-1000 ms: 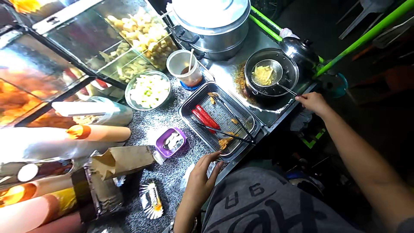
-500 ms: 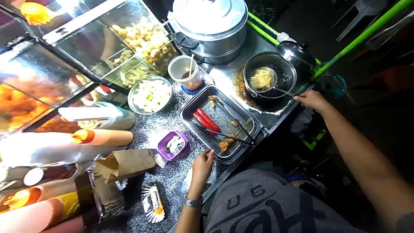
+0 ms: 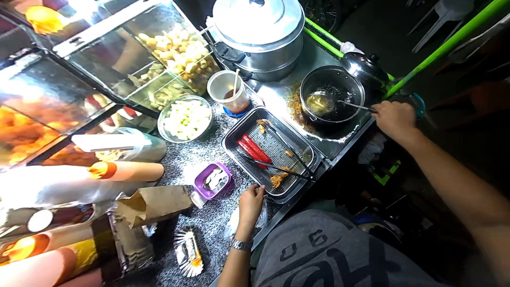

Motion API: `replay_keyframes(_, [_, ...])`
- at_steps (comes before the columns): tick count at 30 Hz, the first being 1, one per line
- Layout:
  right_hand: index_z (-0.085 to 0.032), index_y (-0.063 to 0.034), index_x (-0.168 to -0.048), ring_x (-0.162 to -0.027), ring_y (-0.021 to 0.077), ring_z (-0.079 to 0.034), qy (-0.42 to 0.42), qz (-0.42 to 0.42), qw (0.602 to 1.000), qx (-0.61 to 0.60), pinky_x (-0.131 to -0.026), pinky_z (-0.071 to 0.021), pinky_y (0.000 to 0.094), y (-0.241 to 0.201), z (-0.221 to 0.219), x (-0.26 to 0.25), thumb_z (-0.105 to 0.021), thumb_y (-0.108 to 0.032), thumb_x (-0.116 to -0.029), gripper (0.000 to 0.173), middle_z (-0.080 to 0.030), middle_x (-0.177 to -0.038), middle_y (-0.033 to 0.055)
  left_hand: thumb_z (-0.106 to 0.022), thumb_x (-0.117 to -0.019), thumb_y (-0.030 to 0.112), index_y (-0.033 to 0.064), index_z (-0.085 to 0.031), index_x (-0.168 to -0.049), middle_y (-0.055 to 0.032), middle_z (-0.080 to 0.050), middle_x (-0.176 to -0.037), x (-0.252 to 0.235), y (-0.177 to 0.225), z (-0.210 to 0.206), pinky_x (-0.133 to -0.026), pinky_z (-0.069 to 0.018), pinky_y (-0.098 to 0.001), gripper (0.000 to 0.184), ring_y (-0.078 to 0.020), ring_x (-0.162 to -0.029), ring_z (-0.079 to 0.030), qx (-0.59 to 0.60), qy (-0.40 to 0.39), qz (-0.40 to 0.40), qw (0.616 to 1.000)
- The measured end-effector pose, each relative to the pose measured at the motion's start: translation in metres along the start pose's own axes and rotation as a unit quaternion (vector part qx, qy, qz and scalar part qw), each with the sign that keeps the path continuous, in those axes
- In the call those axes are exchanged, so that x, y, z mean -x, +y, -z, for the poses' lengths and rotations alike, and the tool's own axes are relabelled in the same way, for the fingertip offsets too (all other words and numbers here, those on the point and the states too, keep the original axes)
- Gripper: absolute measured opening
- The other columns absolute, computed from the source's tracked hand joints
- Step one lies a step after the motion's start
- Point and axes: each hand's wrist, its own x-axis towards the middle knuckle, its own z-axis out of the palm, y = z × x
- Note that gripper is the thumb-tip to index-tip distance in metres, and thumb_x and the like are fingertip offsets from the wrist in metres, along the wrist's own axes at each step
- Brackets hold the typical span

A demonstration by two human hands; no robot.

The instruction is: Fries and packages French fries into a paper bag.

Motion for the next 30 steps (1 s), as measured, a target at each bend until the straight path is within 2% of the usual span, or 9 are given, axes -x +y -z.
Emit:
replay_keyframes(4, [-0.062, 0.0048, -0.129, -0.119, 0.0542, -0.058, 0.002, -0.060, 0.997, 0.039, -0.092, -0.0445, 0.0694, 0.012, 0.013, -0.012, -0.052, -0.015, -0.1066, 0.032, -0.061, -0.129, 0.0315, -0.051, -0.1083, 0.025, -0.0036, -0.066, -0.124, -0.0180, -0.075, -0.103, 0.000, 0.000, -0.001, -0.094, -0.0530, -0.0506, 0.036, -0.0299, -0.096, -0.073, 0.002, 0.004, 0.000, 1.000])
replay_keyframes(8, [-0.064, 0.0122, -0.111, -0.109, 0.0541, -0.063, -0.062, -0.111, 0.989, 0.070, -0.081, -0.0487, 0.0678, -0.003, 0.031, -0.014, -0.057, -0.013, -0.1037, 0.028, -0.064, -0.116, 0.0350, -0.052, -0.1083, 0.026, -0.0034, -0.066, -0.124, -0.0180, -0.075, -0.103, 0.000, 0.000, 0.000, -0.095, -0.0532, -0.0512, 0.037, -0.0309, -0.097, -0.073, 0.002, 0.002, 0.000, 1.000])
replay_keyframes(11, [-0.067, 0.0109, -0.097, -0.108, 0.0539, -0.063, -0.122, -0.106, 0.986, 0.050, -0.082, -0.0474, 0.0699, -0.005, 0.048, -0.013, -0.062, -0.020, -0.1012, 0.032, -0.066, -0.108, 0.0351, -0.052, -0.1081, 0.026, -0.0033, -0.066, -0.124, -0.0185, -0.075, -0.103, 0.002, 0.001, -0.001, -0.095, -0.0530, -0.0516, 0.036, -0.0310, -0.097, -0.073, 0.010, 0.008, 0.001, 1.000])
replay_keyframes(14, [-0.070, 0.0074, -0.099, -0.102, 0.0513, -0.065, -0.181, -0.067, 0.981, -0.026, -0.084, -0.0472, 0.0714, 0.013, 0.036, -0.030, -0.065, -0.033, -0.1010, 0.041, -0.067, -0.102, 0.0322, -0.053, -0.1080, 0.027, -0.0028, -0.066, -0.125, -0.0186, -0.075, -0.104, 0.001, -0.001, -0.002, -0.096, -0.0528, -0.0520, 0.037, -0.0314, -0.099, -0.073, 0.013, 0.012, 0.002, 1.000])
replay_keyframes(17, [-0.069, 0.0067, -0.107, -0.077, 0.0360, -0.063, -0.223, -0.086, 0.956, -0.168, -0.076, -0.0511, 0.0572, 0.015, 0.001, -0.043, -0.060, -0.037, -0.1039, 0.044, -0.066, -0.090, 0.0241, -0.054, -0.1076, 0.026, -0.0034, -0.067, -0.124, -0.0189, -0.075, -0.103, 0.000, -0.002, -0.003, -0.096, -0.0527, -0.0519, 0.036, -0.0312, -0.098, -0.073, 0.023, 0.017, -0.001, 1.000])
replay_keyframes(22, [-0.067, -0.0003, -0.108, -0.055, 0.0089, -0.043, -0.205, -0.175, 0.885, -0.378, -0.052, -0.0391, 0.0266, 0.010, -0.036, -0.036, -0.055, -0.036, -0.1067, 0.037, -0.053, -0.073, 0.0033, -0.054, -0.1075, 0.025, -0.0037, -0.067, -0.123, -0.0187, -0.075, -0.103, 0.003, 0.000, -0.002, -0.095, -0.0531, -0.0500, 0.035, -0.0300, -0.097, -0.073, 0.042, 0.017, 0.002, 0.999])
replay_keyframes(24, [-0.067, -0.0002, -0.112, -0.056, 0.0105, -0.045, -0.177, -0.186, 0.885, -0.390, -0.053, -0.0409, 0.0281, 0.010, -0.046, -0.030, -0.054, -0.037, -0.1069, 0.039, -0.055, -0.075, 0.0048, -0.055, -0.1073, 0.024, -0.0037, -0.067, -0.123, -0.0183, -0.075, -0.103, 0.002, -0.001, -0.003, -0.094, -0.0537, -0.0487, 0.034, -0.0288, -0.096, -0.073, 0.050, 0.018, 0.003, 0.999])
replay_keyframes(27, [-0.067, 0.0065, -0.113, -0.068, 0.0267, -0.055, -0.146, -0.161, 0.910, -0.352, -0.067, -0.0479, 0.0469, 0.008, -0.053, -0.024, -0.054, -0.036, -0.1070, 0.045, -0.063, -0.085, 0.0201, -0.055, -0.1070, 0.023, -0.0042, -0.066, -0.124, -0.0184, -0.074, -0.103, 0.002, -0.001, -0.004, -0.093, -0.0538, -0.0473, 0.034, -0.0278, -0.095, -0.073, 0.057, 0.018, 0.006, 0.998])
replay_keyframes(30, [-0.068, 0.0034, -0.116, -0.066, 0.0230, -0.053, -0.145, -0.143, 0.917, -0.343, -0.064, -0.0466, 0.0429, 0.009, -0.054, -0.020, -0.053, -0.038, -0.1071, 0.045, -0.062, -0.085, 0.0164, -0.056, -0.1068, 0.023, -0.0041, -0.066, -0.124, -0.0181, -0.075, -0.102, 0.002, -0.001, -0.004, -0.093, -0.0538, -0.0475, 0.034, -0.0275, -0.094, -0.073, 0.061, 0.021, 0.005, 0.998])
